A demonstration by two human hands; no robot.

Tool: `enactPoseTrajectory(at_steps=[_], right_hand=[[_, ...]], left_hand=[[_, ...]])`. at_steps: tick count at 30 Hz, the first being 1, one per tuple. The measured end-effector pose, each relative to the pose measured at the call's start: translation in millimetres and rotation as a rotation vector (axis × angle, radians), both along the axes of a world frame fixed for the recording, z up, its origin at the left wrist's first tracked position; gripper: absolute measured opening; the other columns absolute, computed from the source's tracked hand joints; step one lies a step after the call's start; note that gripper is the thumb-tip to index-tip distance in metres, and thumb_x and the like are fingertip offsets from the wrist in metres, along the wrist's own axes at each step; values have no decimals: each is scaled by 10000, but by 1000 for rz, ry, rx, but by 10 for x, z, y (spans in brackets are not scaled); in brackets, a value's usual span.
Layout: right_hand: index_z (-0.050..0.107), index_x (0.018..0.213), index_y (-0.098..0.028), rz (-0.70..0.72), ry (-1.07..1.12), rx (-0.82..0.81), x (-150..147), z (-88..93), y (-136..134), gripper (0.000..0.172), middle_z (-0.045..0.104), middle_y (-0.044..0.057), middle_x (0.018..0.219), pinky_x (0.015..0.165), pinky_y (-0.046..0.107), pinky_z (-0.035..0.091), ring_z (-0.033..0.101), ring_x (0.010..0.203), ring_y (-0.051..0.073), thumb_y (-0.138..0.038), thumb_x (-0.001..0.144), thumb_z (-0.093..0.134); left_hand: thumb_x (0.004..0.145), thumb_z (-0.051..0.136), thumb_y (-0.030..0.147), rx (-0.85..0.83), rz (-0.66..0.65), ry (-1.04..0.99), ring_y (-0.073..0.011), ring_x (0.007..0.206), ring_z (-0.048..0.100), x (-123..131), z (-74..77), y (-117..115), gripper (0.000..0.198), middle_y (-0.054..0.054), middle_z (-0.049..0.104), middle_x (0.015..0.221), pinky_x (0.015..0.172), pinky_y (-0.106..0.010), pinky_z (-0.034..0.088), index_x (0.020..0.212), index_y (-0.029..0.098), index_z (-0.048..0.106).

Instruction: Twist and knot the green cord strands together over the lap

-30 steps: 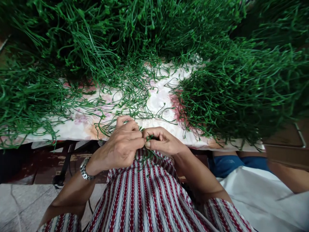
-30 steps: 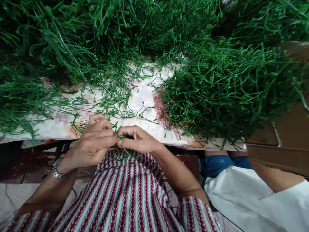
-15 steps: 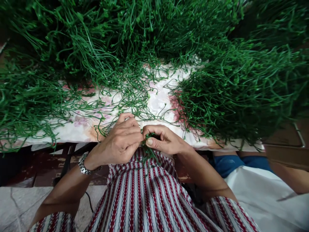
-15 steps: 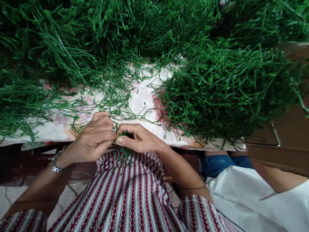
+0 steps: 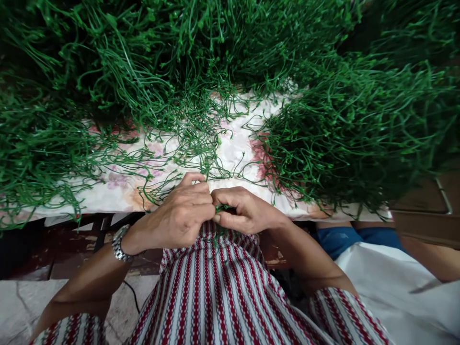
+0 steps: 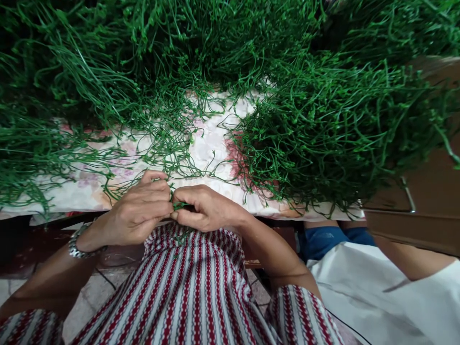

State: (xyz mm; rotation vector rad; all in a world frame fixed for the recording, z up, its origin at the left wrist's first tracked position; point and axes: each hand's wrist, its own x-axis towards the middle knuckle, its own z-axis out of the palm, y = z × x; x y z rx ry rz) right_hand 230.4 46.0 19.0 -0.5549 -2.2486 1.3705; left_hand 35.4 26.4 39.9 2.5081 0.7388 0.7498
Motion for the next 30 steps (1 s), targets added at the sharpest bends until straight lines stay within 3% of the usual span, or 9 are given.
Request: enactPoseTrajectory(at_steps=[6,13,16,21,24,30], right_hand=[[398,653,-167,247,-4,-24,-20,47,100,203,374,-44,614,552,183,304,337,573,60,-220,826,490],[431,630,-153,357,-19,-62,-52,11,187,226,339,-62,562,532,177,294,309,535,48,-268,807,512],[497,658,-132,256,48,-58,-67,-13,172,199,418,-41,587,545,171,327,361,554,48,-258,806,540],[569,745,-115,-121,161,27,-117,-18,62,119,539,16,678,613,205,414,479,631,76,-210,813,547],[585,790,-115,-276,174,61,-140,-8,-17,98,569,22,704,623,213,435,515,648,83,-209,816,577],[582,866,-116,-343,190,74,-149,-7,-94,151,593,28,762,660,212,444,548,697,86,-258,821,609]], left_hand=[[676,373,-52,-90,-150,-2,-125,607,329,6,84,16,265,21,368,531,776,-330,407,539,175,362],[684,364,-55,-155,-212,-19,-130,590,306,-40,99,33,267,17,360,522,726,-331,399,553,177,382],[741,408,-25,-159,-157,-53,-130,616,368,-86,58,41,252,9,422,553,754,-335,402,592,174,450],[787,502,52,-38,108,-116,-118,623,409,-102,-11,8,147,18,454,594,767,-351,408,696,167,516],[777,521,58,79,218,-85,-123,624,418,-70,-34,-39,125,22,459,586,771,-364,412,714,166,515],[760,525,38,133,335,-58,-132,639,452,-37,-62,-108,138,8,520,603,777,-373,417,711,166,513]])
